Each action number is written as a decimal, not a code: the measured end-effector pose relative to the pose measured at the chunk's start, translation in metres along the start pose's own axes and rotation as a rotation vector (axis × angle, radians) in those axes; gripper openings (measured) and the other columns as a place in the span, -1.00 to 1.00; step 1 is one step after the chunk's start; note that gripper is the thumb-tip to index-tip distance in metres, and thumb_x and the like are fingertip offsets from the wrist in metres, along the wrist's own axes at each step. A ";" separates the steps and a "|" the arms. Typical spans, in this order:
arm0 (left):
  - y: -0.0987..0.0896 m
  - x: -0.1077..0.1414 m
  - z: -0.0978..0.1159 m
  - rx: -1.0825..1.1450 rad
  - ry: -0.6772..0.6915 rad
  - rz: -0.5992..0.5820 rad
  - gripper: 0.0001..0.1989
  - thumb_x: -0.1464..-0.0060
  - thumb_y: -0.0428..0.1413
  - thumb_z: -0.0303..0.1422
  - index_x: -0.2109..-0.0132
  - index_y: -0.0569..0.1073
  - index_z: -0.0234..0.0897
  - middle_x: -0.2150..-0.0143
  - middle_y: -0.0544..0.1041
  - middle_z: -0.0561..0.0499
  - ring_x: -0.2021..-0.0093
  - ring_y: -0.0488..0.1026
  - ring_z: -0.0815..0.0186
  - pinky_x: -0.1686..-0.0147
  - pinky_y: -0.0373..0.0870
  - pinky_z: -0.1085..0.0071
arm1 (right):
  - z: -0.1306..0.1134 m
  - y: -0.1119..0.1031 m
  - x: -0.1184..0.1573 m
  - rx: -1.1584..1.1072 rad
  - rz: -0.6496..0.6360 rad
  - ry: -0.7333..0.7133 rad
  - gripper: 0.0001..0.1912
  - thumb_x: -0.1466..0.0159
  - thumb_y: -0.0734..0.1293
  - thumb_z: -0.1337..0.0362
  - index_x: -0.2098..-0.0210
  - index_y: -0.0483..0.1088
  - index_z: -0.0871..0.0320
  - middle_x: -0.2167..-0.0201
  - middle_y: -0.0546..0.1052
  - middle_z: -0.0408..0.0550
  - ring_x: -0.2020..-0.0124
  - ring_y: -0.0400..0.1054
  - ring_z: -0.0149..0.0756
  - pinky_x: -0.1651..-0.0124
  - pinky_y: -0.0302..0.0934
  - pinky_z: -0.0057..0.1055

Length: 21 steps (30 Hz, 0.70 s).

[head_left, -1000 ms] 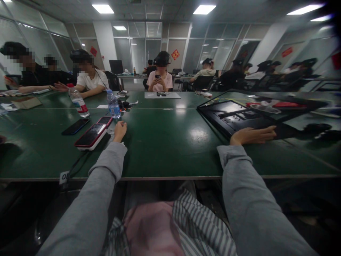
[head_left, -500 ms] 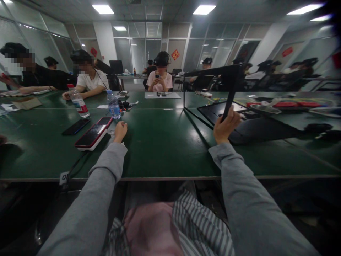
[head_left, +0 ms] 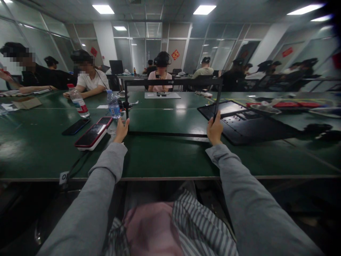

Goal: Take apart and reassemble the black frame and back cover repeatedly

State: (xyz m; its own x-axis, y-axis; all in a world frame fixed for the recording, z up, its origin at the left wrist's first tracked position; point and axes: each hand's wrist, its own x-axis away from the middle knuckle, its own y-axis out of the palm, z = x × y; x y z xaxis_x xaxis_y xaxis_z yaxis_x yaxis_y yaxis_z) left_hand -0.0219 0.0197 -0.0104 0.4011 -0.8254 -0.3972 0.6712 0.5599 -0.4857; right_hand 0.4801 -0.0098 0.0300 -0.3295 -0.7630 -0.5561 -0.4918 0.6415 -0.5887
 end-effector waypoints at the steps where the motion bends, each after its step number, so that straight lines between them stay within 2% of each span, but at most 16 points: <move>1: 0.000 0.000 0.000 0.014 0.011 -0.026 -0.37 -0.39 0.01 -0.08 -0.41 0.18 -0.37 -0.24 0.47 -0.32 -0.10 0.55 0.12 -0.12 0.38 0.27 | 0.005 0.005 -0.001 0.010 0.025 0.004 -0.28 -0.47 -0.02 0.16 -0.54 -0.22 0.30 -0.20 0.44 0.28 -0.25 0.33 0.04 -0.34 0.10 0.04; 3: 0.001 0.000 0.001 0.015 0.034 -0.098 -0.46 -0.42 -0.04 -0.12 -0.36 0.25 -0.38 -0.12 0.57 -0.25 0.02 0.60 0.17 -0.07 0.41 0.29 | 0.016 0.014 -0.005 0.020 0.073 0.000 -0.29 -0.45 0.03 0.12 -0.50 -0.03 0.33 -0.09 0.52 0.29 -0.15 0.42 0.08 -0.28 0.18 0.05; 5: 0.002 0.001 0.001 -0.039 0.058 -0.159 -0.55 -0.42 -0.06 -0.18 -0.27 0.36 -0.37 0.00 0.63 -0.19 0.08 0.61 0.18 -0.04 0.42 0.30 | 0.028 0.023 -0.008 0.022 0.074 -0.017 -0.29 -0.42 0.08 0.11 -0.45 0.09 0.38 -0.06 0.53 0.36 -0.10 0.45 0.14 -0.25 0.21 0.08; 7: 0.004 0.001 0.000 -0.135 0.080 -0.169 -0.60 -0.40 -0.02 -0.22 -0.20 0.45 -0.36 0.01 0.64 -0.20 0.01 0.59 0.13 -0.06 0.41 0.28 | 0.038 0.031 -0.011 0.010 0.052 -0.034 -0.30 -0.39 0.13 0.12 -0.41 0.17 0.40 -0.07 0.54 0.38 -0.09 0.46 0.16 -0.25 0.23 0.09; 10: 0.005 0.001 -0.002 -0.262 0.062 -0.144 -0.62 -0.37 0.00 -0.21 -0.14 0.51 -0.36 -0.06 0.62 -0.26 -0.11 0.54 0.05 -0.08 0.38 0.26 | 0.048 0.039 -0.015 -0.024 -0.010 -0.033 -0.35 -0.30 0.21 0.18 -0.33 0.28 0.31 -0.04 0.57 0.28 -0.11 0.46 0.10 -0.25 0.26 0.05; 12: 0.005 0.001 -0.002 -0.299 0.020 -0.129 -0.59 -0.37 -0.02 -0.20 -0.14 0.52 -0.38 -0.06 0.62 -0.29 -0.12 0.54 0.02 -0.08 0.38 0.25 | 0.051 0.044 -0.017 -0.046 -0.071 -0.014 -0.37 -0.24 0.26 0.23 -0.29 0.32 0.29 0.00 0.59 0.24 -0.09 0.47 0.06 -0.24 0.29 0.01; 15: 0.001 0.002 0.000 -0.343 -0.048 -0.094 -0.56 -0.36 -0.04 -0.21 -0.14 0.54 -0.39 -0.06 0.62 -0.30 -0.11 0.54 0.01 -0.07 0.39 0.24 | 0.055 0.053 -0.021 -0.083 -0.175 0.022 -0.33 -0.17 0.28 0.30 -0.27 0.32 0.35 0.04 0.60 0.24 -0.07 0.49 0.02 -0.23 0.31 -0.01; 18: -0.005 0.006 0.002 -0.417 -0.058 -0.106 -0.58 -0.31 -0.02 -0.20 -0.05 0.62 -0.34 -0.04 0.63 -0.28 -0.09 0.55 0.01 -0.02 0.40 0.25 | 0.061 0.060 -0.023 -0.130 -0.246 0.007 -0.35 -0.15 0.28 0.32 -0.24 0.35 0.34 -0.03 0.59 0.24 -0.10 0.48 -0.02 -0.26 0.30 -0.04; 21: -0.009 0.011 0.004 -0.476 -0.026 -0.146 -0.59 -0.27 0.02 -0.18 0.01 0.67 -0.29 0.00 0.65 -0.26 -0.05 0.56 0.01 0.03 0.41 0.27 | 0.068 0.064 -0.022 -0.091 -0.265 -0.017 -0.41 -0.19 0.27 0.30 -0.21 0.41 0.27 -0.13 0.54 0.22 -0.18 0.44 -0.01 -0.30 0.26 -0.03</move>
State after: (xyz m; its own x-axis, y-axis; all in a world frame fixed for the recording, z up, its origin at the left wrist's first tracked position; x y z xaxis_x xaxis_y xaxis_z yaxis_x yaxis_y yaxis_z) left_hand -0.0212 0.0054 -0.0065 0.3431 -0.8960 -0.2819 0.3649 0.4037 -0.8390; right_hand 0.5110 0.0535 -0.0351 -0.1663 -0.9012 -0.4004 -0.6294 0.4095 -0.6604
